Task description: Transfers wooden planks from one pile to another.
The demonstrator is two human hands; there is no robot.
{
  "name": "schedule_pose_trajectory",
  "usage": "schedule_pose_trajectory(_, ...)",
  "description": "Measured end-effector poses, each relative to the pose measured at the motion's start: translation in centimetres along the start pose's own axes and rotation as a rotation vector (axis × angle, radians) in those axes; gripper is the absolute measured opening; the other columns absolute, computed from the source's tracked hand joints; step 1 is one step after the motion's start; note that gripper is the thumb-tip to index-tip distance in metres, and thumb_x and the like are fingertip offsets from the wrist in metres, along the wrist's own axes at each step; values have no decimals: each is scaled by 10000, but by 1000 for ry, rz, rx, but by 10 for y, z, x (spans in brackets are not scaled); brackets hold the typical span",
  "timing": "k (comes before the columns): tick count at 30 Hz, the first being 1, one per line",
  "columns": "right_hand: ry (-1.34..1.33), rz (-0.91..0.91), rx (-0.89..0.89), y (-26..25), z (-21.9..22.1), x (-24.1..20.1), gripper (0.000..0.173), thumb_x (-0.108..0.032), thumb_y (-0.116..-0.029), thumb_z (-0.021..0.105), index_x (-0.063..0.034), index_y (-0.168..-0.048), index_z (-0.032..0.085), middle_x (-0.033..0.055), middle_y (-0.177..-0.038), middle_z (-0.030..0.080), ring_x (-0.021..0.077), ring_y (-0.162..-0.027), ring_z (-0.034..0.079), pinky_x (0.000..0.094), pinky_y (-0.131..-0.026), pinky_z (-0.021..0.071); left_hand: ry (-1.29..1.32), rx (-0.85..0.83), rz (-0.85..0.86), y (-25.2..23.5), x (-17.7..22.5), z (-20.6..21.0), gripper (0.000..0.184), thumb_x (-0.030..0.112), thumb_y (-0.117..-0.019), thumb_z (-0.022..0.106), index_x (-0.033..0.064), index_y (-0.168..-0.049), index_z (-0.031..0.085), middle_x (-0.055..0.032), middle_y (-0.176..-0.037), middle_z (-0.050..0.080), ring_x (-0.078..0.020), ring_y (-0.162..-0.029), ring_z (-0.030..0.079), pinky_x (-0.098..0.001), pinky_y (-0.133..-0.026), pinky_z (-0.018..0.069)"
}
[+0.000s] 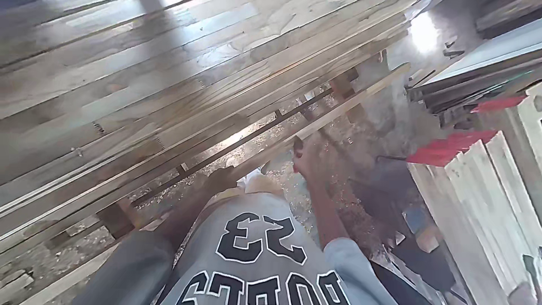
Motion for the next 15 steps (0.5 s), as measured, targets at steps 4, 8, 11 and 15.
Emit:
schedule_pose_trajectory(4,63,-8,-40,48,84,-16,372,-145,-969,593,-26,-1318,645,235,-1306,607,343,-1180,632,487,-997,530,-19,-20,-1,2,1,6,661,439,-811,780,98,-1342,586,-237,-1161,688,-445,-1116,659,-671,-911,519)
schedule_pose_trajectory(8,141,-62,-176,67,72,-18,441,-160,-962,591,-60,-1391,613,216,-1312,637,333,-1202,636,516,-1018,512,-16,-63,-46,0,1,7,619,369,-806,817,75,-1310,608,-216,-1159,697,-403,-1046,693,-636,-897,544)
schedule_pose_trajectory(11,-112,-2,-210,63,56,18,459,-175,-979,605,-59,-1423,589,181,-1215,682,235,-959,721,421,-862,605,178,-130,-39,7,-7,7,579,246,-829,820,67,-1334,599,-181,-1086,724,-318,-845,732,-542,-800,601)
schedule_pose_trajectory(15,-802,95,-135,65,53,59,455,-49,-1024,560,9,-1469,486,221,-1092,670,256,-761,736,401,-682,652,253,-164,-32,1,-22,-1,602,203,-828,816,76,-1365,576,-189,-1049,718,-309,-813,727,-530,-786,605)
Point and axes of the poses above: each hand's wrist, its own y-axis away from the middle knuckle, its own z-axis out of the palm, x = y × z, the point moved 6 cm from there along -y, towards the middle knuckle
